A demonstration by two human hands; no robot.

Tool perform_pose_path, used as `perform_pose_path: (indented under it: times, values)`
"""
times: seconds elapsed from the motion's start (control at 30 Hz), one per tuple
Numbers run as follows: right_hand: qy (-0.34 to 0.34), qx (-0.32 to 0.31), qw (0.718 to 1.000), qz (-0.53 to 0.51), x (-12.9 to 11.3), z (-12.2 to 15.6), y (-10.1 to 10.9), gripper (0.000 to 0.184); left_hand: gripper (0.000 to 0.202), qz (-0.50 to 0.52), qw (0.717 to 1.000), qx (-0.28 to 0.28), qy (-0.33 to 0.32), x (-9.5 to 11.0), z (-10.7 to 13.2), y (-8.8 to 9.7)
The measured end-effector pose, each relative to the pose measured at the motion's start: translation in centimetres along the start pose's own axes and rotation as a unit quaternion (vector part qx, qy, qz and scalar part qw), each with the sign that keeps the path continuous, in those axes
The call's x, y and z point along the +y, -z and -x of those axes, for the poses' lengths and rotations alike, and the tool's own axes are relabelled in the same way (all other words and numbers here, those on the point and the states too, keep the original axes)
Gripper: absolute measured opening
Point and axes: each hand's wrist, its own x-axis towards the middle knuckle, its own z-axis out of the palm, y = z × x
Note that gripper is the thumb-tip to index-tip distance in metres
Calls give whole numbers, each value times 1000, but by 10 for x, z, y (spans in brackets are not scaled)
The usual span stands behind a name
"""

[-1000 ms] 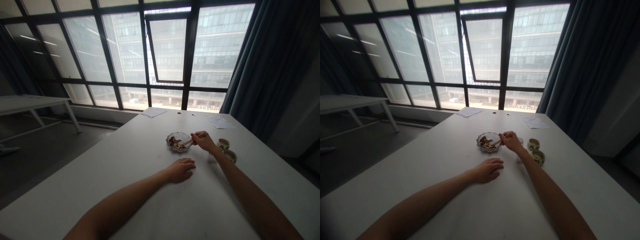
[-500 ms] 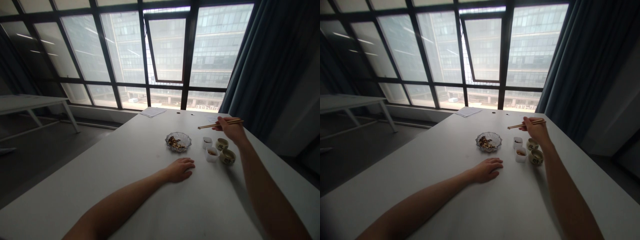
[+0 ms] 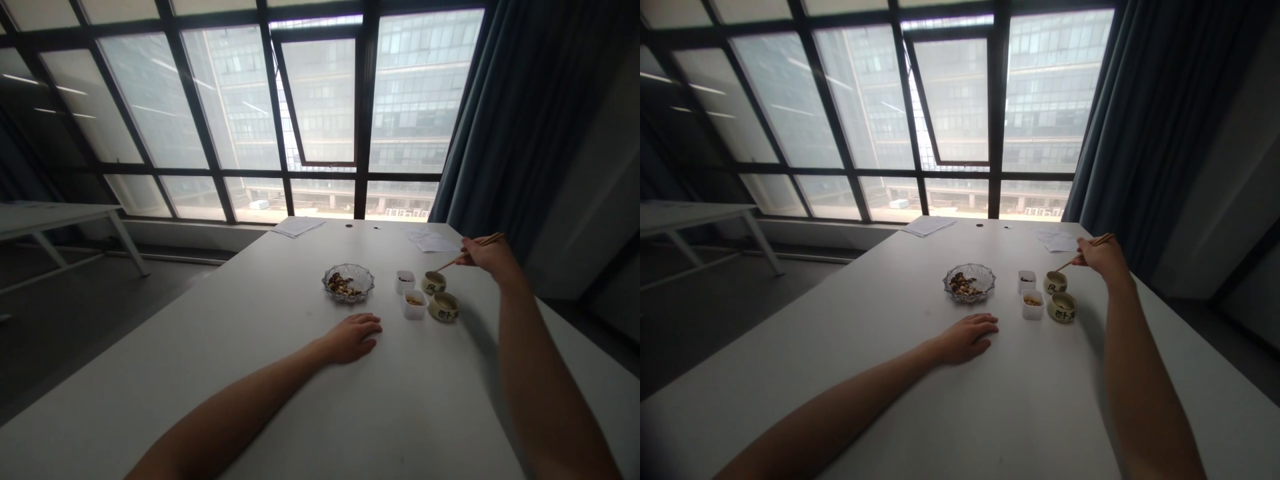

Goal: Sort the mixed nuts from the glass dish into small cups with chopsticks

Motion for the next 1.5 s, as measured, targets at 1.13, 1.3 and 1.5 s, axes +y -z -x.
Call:
perform_pose_path:
  times: [1.13,1.3,1.5]
  values:
    - [90,-309,944,-77,32,95,-160,47,36,2,1000,8,-4,1,-2,-6]
    - [102,-301,946,-67,39,93,-163,49,37,1,1000,8,-11,1,-3,-5]
    - [117,-273,953,-52,38,93,-163,48,36,1,1000,9,-8,2,-2,-4]
